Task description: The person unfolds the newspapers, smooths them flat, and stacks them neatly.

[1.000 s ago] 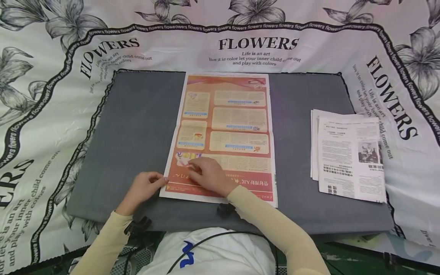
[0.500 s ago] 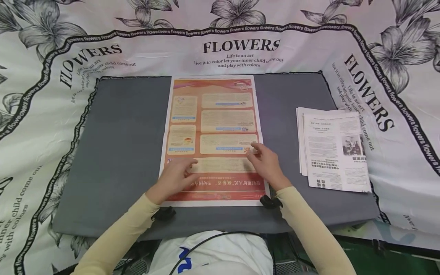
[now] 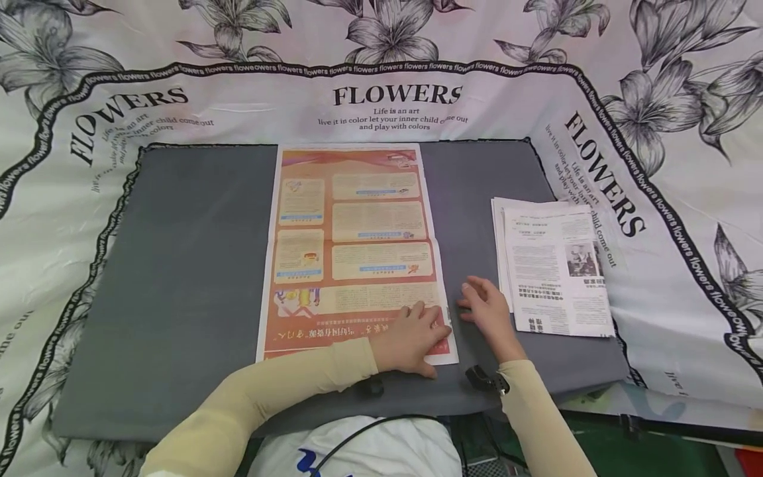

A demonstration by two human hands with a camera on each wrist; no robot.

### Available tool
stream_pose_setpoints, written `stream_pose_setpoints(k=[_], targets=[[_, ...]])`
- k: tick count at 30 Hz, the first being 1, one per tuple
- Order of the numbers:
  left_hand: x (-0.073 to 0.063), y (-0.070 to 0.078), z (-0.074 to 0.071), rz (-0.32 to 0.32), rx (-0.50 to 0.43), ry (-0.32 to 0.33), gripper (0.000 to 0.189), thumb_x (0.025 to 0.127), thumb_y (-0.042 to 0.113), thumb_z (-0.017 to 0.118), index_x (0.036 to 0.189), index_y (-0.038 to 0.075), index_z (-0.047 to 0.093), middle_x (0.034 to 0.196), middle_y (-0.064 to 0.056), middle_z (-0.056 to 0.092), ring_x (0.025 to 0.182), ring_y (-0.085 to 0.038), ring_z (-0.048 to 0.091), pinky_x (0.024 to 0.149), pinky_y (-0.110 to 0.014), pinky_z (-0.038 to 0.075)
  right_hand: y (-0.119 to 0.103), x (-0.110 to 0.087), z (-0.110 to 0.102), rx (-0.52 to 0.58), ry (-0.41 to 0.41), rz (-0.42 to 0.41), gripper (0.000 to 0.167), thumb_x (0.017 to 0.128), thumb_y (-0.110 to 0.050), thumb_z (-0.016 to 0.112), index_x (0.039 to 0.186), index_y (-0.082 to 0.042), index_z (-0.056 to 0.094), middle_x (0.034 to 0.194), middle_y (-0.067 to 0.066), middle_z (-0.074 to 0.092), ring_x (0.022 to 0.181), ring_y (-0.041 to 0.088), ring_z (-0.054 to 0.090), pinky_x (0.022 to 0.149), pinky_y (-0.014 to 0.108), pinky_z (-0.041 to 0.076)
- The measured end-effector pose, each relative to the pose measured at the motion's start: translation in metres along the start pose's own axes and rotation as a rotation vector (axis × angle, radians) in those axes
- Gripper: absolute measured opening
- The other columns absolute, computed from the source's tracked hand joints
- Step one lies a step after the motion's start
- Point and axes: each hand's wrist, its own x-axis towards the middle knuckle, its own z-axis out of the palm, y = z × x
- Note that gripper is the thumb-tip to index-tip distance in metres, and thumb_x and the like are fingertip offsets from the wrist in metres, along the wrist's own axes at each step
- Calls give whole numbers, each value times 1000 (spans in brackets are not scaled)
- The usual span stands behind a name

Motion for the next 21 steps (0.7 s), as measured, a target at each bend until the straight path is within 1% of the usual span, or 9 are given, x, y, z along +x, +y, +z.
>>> stream_pose_setpoints(k=[1, 3, 5, 6, 8, 10, 11, 16, 21], targets=[[1, 2, 3, -5, 27, 12, 77, 76, 72, 75, 141, 34, 57, 139, 0, 51, 123, -22, 47, 96, -37, 44, 3, -2, -1, 23, -5, 15, 61, 109, -38, 45, 156, -1, 36, 150, 31, 49, 87, -11, 65, 77, 24, 61], [1, 4, 5, -17, 65, 29, 77, 76, 73, 75, 140, 34, 58, 137, 0, 51, 121, -21, 47, 93, -37, 44, 7, -5, -2, 65, -16, 38, 62, 109, -39, 44, 156, 1, 35, 148, 31, 50, 85, -10, 66, 77, 25, 62], [1, 4, 6, -23, 80, 43, 72, 78, 71, 74, 138, 33, 60, 135, 1, 53, 117, -21, 48, 91, -37, 45, 11, -8, -4, 104, -22, 51, 64, 109, -40, 44, 155, 2, 34, 139, 26, 59, 85, -7, 68, 76, 26, 62], [1, 4, 7, -23, 79, 48, 68, 80, 69, 74, 137, 33, 61, 135, 1, 54, 116, -20, 49, 91, -37, 45, 12, -10, -5, 123, -24, 55, 64, 109, -41, 44, 155, 2, 35, 132, 20, 64, 85, -6, 69, 75, 26, 62], [2, 4, 8, -13, 79, 55, 61, 85, 64, 72, 136, 31, 63, 135, 1, 56, 115, -21, 50, 91, -38, 47, 15, -12, -5, 151, -29, 61, 64, 109, -41, 45, 154, 3, 35, 118, 4, 69, 85, -5, 70, 74, 26, 62], [2, 3, 10, 0, 80, 61, 57, 88, 62, 70, 135, 31, 64, 137, 0, 57, 116, -22, 51, 91, -38, 48, 18, -13, -5, 170, -38, 66, 65, 108, -42, 45, 153, 4, 35, 109, -10, 68, 85, -4, 70, 74, 25, 62], [2, 3, 11, 4, 81, 61, 58, 88, 63, 70, 135, 31, 63, 138, 0, 57, 117, -23, 51, 91, -38, 48, 18, -14, -5, 179, -45, 66, 66, 108, -42, 46, 153, 5, 35, 107, -13, 67, 85, -4, 71, 74, 26, 62], [3, 1, 15, 25, 83, 61, 66, 85, 69, 68, 139, 32, 59, 144, 0, 53, 125, -25, 48, 95, -39, 47, 21, -17, -2, 208, -35, 86, 65, 108, -42, 47, 152, 5, 36, 102, -16, 67, 84, -3, 70, 74, 25, 62], [4, -1, 17, 44, 73, 86, 60, 90, 64, 66, 140, 31, 59, 143, 0, 54, 124, -24, 50, 96, -39, 47, 23, -17, -2, 244, -21, 111, 64, 108, -41, 47, 152, 5, 36, 95, -19, 67, 82, -2, 70, 73, 24, 62]])
